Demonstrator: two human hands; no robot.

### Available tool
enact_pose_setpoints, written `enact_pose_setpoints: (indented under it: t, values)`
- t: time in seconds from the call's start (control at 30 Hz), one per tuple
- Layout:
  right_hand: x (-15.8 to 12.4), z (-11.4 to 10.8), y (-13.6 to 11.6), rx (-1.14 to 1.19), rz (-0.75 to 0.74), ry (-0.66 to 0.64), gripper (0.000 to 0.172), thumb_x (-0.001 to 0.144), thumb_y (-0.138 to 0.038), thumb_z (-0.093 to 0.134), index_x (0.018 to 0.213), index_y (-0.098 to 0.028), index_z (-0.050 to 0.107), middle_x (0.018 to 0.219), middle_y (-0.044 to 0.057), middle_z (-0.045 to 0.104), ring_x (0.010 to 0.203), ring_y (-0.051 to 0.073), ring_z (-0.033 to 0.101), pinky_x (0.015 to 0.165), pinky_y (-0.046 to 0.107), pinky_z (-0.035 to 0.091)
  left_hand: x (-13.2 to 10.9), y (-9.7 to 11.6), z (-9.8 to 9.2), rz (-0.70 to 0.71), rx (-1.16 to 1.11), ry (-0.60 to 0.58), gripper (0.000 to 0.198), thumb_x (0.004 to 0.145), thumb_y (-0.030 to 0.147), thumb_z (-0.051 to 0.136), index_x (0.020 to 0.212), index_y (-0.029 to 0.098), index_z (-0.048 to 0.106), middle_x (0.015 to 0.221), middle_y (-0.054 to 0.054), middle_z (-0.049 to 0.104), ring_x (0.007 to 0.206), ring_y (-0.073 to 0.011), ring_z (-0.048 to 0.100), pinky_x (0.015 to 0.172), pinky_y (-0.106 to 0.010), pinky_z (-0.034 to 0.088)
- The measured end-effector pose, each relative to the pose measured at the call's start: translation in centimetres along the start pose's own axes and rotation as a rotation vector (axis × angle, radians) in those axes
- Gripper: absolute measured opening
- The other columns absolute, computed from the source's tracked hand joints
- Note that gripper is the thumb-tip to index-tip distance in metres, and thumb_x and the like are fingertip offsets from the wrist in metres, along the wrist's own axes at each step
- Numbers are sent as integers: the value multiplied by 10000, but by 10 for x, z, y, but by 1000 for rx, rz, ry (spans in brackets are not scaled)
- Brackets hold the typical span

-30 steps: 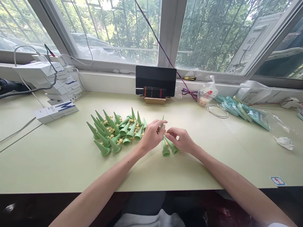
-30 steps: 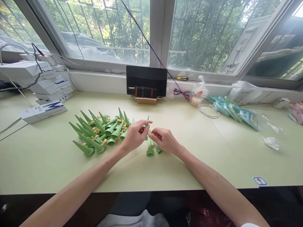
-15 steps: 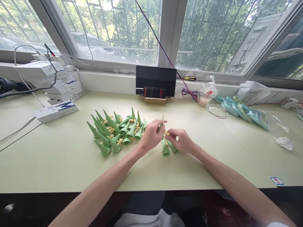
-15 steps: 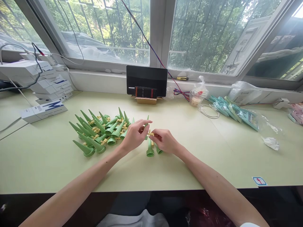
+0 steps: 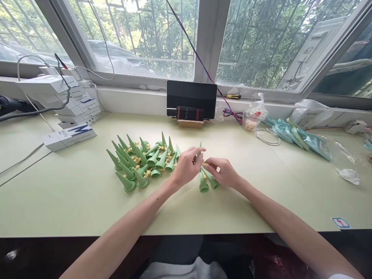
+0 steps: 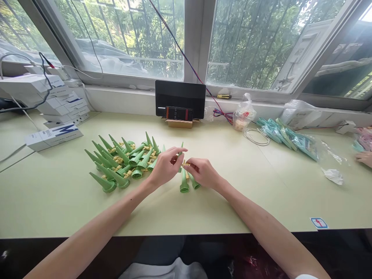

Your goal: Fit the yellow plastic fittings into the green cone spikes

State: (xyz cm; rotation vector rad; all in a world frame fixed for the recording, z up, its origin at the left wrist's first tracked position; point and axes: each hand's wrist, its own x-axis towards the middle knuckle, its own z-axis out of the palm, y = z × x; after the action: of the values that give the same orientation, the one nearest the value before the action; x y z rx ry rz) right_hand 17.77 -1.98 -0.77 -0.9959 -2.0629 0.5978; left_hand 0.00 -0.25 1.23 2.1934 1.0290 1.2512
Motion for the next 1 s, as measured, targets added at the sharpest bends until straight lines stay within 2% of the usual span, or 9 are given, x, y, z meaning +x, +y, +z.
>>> enact_pose_setpoints:
  t: [0.4, 0.67, 0.87, 1.0]
  values:
    - [0, -2, -2, -5, 15, 47, 249, 958, -349, 494, 785, -186, 570, 653, -4, 563, 546, 110, 410, 550, 259, 376, -1, 0, 1, 25, 19, -19, 231, 939, 208, 485, 1084, 190, 663, 963, -46, 674, 600, -80, 563, 571, -213, 492]
    - [1, -1, -1, -19, 10, 50, 284, 963, -343, 476, 728, -191, 526, 606, -25, 482, 535, 104, 355, 530, 251, 342, -1, 0, 1, 25, 38, -12, 227, 940, 201, 485, 1081, 188, 663, 938, -39, 673, 579, -74, 560, 559, -208, 488]
    - [-1, -1, -2, 57, -8, -5, 188, 937, -346, 527, 859, -185, 583, 627, -17, 535, 536, 110, 434, 551, 257, 413, 0, -2, 1, 23, 52, 10, 227, 934, 193, 488, 1079, 179, 662, 924, -36, 671, 567, -71, 547, 568, -213, 489]
    - [-2, -1, 0, 61, -10, -13, 166, 936, -327, 522, 870, -189, 585, 641, -9, 547, 551, 118, 450, 555, 262, 424, 0, -2, 1, 16, 54, 10, 226, 932, 197, 486, 1074, 184, 661, 927, -33, 669, 561, -71, 543, 563, -214, 488]
